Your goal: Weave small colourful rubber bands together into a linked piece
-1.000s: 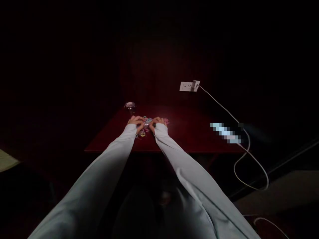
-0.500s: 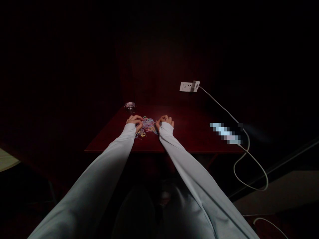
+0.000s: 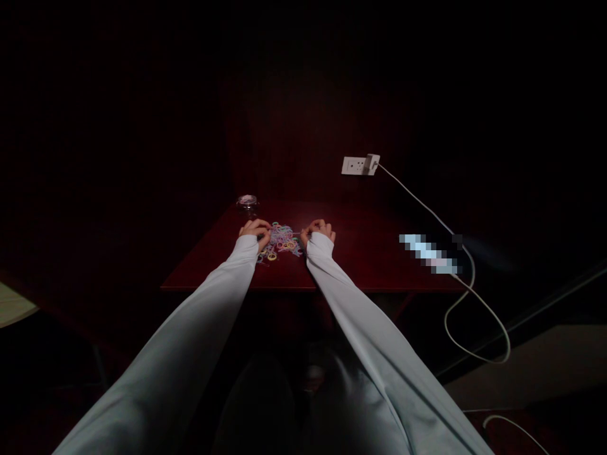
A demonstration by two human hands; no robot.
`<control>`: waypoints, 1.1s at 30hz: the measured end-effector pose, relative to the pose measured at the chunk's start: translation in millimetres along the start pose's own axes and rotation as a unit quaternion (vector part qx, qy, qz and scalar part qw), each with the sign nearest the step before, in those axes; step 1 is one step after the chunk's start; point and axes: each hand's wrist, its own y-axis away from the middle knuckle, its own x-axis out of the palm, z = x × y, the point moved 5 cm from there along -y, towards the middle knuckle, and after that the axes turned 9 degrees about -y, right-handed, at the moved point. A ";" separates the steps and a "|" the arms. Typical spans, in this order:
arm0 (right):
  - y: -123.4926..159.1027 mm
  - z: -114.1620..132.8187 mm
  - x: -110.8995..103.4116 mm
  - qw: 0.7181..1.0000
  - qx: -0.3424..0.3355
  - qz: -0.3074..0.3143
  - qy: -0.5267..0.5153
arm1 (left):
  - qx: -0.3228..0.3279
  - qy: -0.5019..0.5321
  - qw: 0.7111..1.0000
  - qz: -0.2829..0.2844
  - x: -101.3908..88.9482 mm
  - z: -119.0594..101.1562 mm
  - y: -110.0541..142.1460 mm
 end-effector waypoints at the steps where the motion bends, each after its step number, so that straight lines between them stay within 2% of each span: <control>1: -0.1 1.4 3.1 1.000 -0.021 0.011 -0.013 | 0.002 -0.005 1.000 0.003 0.0 -1.0 0.2; 5: 0.2 8.6 18.8 0.989 -0.123 0.057 -0.064 | 0.020 -0.028 0.999 0.026 0.0 -5.7 1.3; 7: -0.8 8.1 24.8 0.987 -0.129 0.061 -0.073 | 0.035 -0.033 0.998 0.043 1.7 -8.0 2.3; 10: -2.0 6.6 27.5 0.988 -0.112 0.065 -0.083 | 0.053 -0.027 0.997 0.054 5.9 -8.5 3.4; 14: -3.0 2.1 15.5 0.993 -0.067 0.055 -0.080 | 0.049 0.000 0.999 0.008 6.4 0.3 1.5; 18: -7.7 -18.9 -7.9 0.998 0.028 -0.010 -0.051 | 0.026 0.024 0.999 -0.005 5.6 12.5 -2.0; 22: -13.5 -42.6 -26.9 0.994 0.073 -0.078 -0.023 | 0.015 0.037 0.999 0.003 5.0 17.2 -3.4; 26: -19.1 -54.4 -31.1 0.994 0.089 -0.062 0.033 | 0.018 0.039 0.999 0.015 6.1 17.3 -4.6; 29: -22.3 -55.0 -30.0 0.995 0.076 -0.037 0.058 | 0.010 0.040 0.999 0.019 6.7 16.1 -3.9; 33: -24.2 -55.1 -28.2 0.996 0.057 -0.019 0.071 | 0.024 0.045 0.999 -0.009 3.9 11.2 -0.5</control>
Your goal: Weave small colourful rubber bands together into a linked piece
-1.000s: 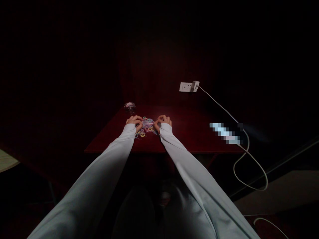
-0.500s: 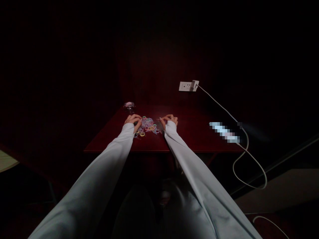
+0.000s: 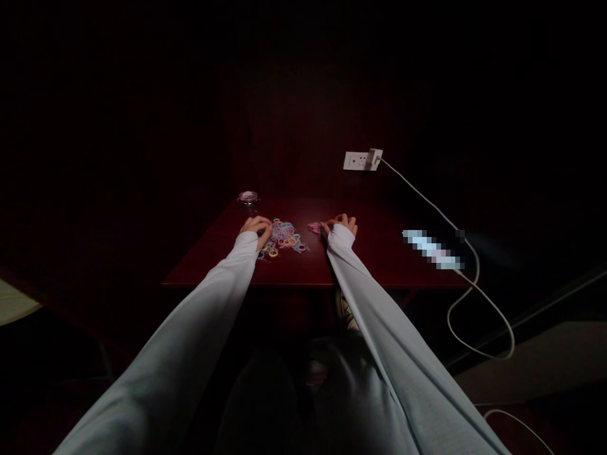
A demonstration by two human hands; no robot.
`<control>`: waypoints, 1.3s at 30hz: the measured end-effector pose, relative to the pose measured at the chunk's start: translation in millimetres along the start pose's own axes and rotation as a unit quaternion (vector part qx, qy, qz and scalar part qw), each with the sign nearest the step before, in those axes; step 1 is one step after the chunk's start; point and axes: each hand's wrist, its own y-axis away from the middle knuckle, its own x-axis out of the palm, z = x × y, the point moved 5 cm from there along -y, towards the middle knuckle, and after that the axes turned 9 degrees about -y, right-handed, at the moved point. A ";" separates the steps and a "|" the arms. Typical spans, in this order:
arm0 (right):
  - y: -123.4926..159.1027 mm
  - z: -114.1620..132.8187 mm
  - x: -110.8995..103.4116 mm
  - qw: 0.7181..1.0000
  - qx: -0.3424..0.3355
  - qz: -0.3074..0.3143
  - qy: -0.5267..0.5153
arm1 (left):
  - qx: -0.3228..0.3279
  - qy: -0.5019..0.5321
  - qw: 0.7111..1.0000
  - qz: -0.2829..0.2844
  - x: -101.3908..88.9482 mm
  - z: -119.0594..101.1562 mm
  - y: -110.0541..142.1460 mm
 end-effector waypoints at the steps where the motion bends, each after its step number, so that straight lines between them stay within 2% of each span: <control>1: -0.2 -0.5 0.1 1.000 -0.002 0.000 0.001 | 0.004 0.002 1.000 -0.004 -0.1 -0.3 0.2; 5: -1.0 -4.9 -0.7 1.000 0.025 -0.011 -0.009 | -0.015 -0.001 1.000 0.025 4.2 7.6 -2.7; 10: -0.9 -12.4 -1.6 0.991 0.122 -0.041 -0.045 | -0.044 -0.011 0.999 0.018 0.4 15.0 -2.8; 13: 0.0 -10.5 -4.1 0.985 0.131 -0.078 -0.082 | -0.102 -0.022 0.994 -0.016 -8.0 14.4 2.3; 17: 2.7 -4.1 -6.9 0.985 0.113 -0.087 -0.101 | -0.174 -0.045 0.978 -0.102 -19.5 9.7 10.4; 19: 4.4 -0.5 -7.0 0.987 0.095 -0.077 -0.101 | -0.196 -0.051 0.973 -0.112 -19.7 9.4 11.9; 22: 7.0 7.2 -6.1 0.992 0.042 -0.064 -0.102 | -0.209 -0.043 0.973 -0.086 -14.6 12.7 10.2; 29: 16.5 33.0 -0.3 0.997 -0.066 -0.009 -0.050 | -0.155 -0.017 0.987 -0.027 -7.9 13.1 5.6; 35: 29.9 60.8 9.3 0.984 -0.168 0.052 -0.019 | -0.146 -0.001 0.988 0.038 -0.2 13.5 4.2; 39: 41.4 79.5 17.7 0.973 -0.210 0.093 -0.015 | -0.151 -0.013 0.987 0.051 5.1 17.7 1.1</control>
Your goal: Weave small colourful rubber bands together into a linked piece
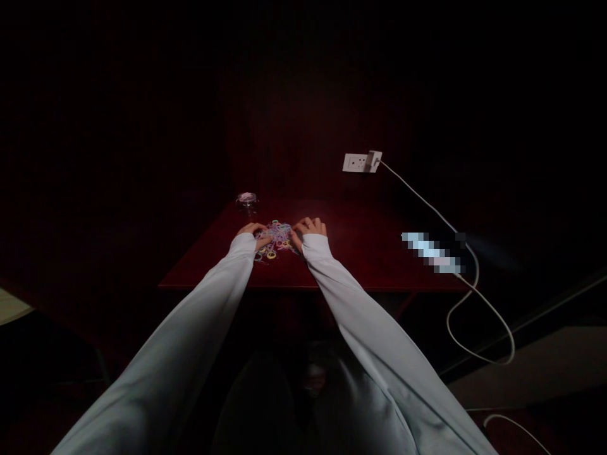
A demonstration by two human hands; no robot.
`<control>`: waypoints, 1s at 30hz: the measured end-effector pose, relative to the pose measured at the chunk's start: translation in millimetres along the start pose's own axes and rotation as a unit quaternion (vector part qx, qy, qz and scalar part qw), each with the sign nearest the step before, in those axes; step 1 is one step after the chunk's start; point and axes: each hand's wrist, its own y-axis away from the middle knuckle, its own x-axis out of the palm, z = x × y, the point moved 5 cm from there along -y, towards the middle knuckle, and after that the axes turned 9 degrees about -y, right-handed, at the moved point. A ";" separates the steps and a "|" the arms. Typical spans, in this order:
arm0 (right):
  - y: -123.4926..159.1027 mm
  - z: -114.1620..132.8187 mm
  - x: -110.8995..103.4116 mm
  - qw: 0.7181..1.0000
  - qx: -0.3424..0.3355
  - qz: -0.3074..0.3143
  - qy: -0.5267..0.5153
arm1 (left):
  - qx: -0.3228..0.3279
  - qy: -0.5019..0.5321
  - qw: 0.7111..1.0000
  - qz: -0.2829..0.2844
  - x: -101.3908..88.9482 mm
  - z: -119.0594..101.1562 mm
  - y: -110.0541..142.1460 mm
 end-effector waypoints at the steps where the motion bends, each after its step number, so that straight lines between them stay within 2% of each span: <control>1: 0.4 5.6 2.3 1.000 -0.011 0.010 -0.002 | 0.003 0.002 1.000 0.000 0.8 0.7 -1.0; 8: 1.5 27.9 13.2 0.999 -0.023 0.046 -0.012 | -0.002 0.011 1.000 0.003 0.6 0.5 -0.2; 14: -2.7 30.7 18.6 0.999 -0.005 0.051 -0.003 | -0.013 -0.005 1.000 0.012 -0.7 -2.2 0.7; 19: -6.4 33.5 22.9 0.997 -0.010 0.072 0.018 | -0.003 -0.010 1.000 0.016 -0.8 -0.6 -1.7; 30: -9.2 38.0 23.0 0.997 -0.025 0.069 0.038 | 0.004 -0.020 1.000 0.023 -1.2 -1.7 -2.4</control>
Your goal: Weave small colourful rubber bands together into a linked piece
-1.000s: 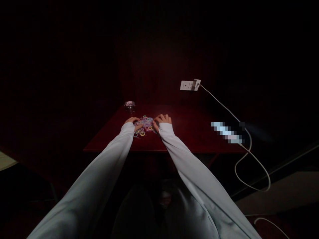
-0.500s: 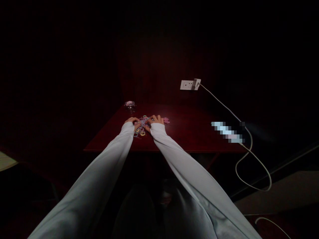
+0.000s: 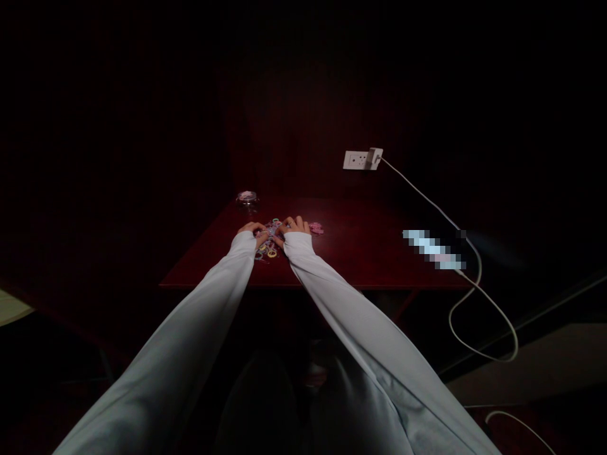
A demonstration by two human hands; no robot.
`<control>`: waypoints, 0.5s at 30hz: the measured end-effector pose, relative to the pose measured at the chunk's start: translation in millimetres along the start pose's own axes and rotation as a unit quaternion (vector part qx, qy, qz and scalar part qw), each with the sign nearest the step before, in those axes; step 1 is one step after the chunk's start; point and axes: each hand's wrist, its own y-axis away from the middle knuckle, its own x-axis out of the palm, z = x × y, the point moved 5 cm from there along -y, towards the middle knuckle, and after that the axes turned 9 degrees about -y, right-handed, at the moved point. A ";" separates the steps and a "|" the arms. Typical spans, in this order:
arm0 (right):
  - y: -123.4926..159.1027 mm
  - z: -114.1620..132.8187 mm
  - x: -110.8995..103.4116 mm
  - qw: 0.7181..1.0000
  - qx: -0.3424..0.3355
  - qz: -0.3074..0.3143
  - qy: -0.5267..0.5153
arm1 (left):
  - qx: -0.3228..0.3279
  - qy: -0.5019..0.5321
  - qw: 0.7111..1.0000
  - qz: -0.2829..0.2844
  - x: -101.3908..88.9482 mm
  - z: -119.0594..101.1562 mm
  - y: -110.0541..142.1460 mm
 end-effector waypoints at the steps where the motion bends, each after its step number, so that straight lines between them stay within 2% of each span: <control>1: -0.3 0.2 0.4 1.000 0.000 0.000 -0.001 | 0.000 -0.001 1.000 -0.001 -0.2 -0.3 0.2; 9: -0.5 -3.2 -0.5 0.998 0.017 -0.024 -0.051 | 0.009 0.008 1.000 -0.010 0.0 1.0 1.5; 15: 2.5 -27.5 -0.3 0.974 0.121 -0.068 -0.177 | 0.024 0.018 1.000 -0.008 1.4 -2.2 2.0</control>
